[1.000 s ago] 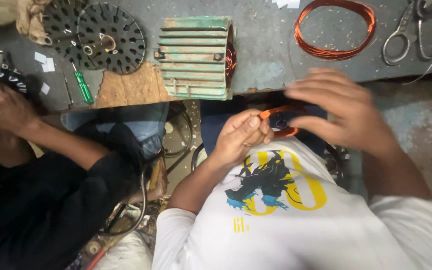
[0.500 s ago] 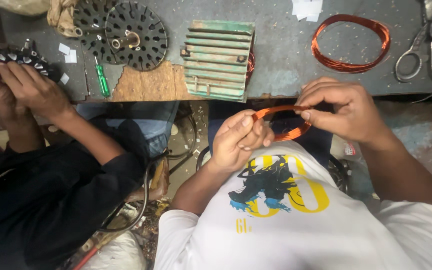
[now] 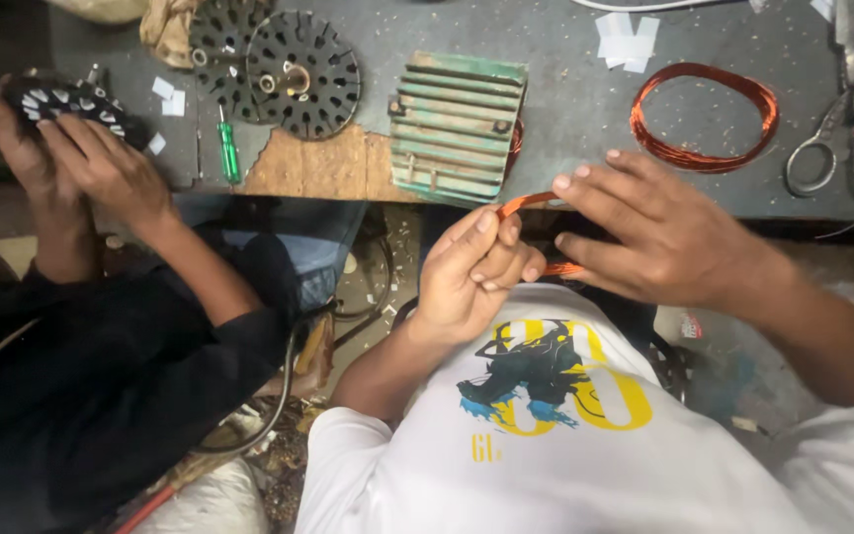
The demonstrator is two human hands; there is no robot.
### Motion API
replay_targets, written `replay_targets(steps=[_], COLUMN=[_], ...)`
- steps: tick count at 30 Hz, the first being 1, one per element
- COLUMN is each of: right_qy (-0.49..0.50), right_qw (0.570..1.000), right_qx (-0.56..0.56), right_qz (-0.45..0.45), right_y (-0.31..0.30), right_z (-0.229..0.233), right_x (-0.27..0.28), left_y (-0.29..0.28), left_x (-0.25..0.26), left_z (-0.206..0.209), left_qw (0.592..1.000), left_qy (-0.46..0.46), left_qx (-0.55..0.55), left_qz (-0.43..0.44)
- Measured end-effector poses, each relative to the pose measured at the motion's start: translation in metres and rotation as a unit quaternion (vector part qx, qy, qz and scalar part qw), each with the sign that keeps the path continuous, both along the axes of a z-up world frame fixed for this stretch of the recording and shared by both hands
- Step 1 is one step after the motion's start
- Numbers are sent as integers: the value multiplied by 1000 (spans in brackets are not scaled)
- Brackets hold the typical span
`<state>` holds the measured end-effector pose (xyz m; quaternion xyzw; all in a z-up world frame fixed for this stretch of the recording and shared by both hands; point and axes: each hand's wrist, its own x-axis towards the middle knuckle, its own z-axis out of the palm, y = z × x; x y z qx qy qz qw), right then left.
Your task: The person winds copper wire around a green laminated stator core, inserting the wire into slots and securing it with white tape. A coworker works on a separate stator component nearby.
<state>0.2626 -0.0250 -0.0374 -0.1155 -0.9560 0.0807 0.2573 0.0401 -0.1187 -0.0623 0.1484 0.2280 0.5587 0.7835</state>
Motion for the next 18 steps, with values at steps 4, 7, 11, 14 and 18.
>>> replay_targets(steps=[4,7,11,14,18], right_qy=[-29,-51,-61,-48,-86], right_qw=[998,996,994,993,988], right_qx=[22,23,-39,-72,-121], right_qz=[51,67,86,74,48], right_y=[14,19,21,15,11], right_z=[9,12,10,4,1], right_x=[5,5,-2,-5,3], left_y=[-4,-6,-4,-5,-7], left_x=[-12,-15,-13,-15,-18], left_z=[0,1,8,11,7], left_qw=[1000,1000,1000,999,1000], left_qy=[-24,-24,7,20,4], left_qx=[-1,2,15,25,25], left_qz=[-13,-16,-7,-7,-13])
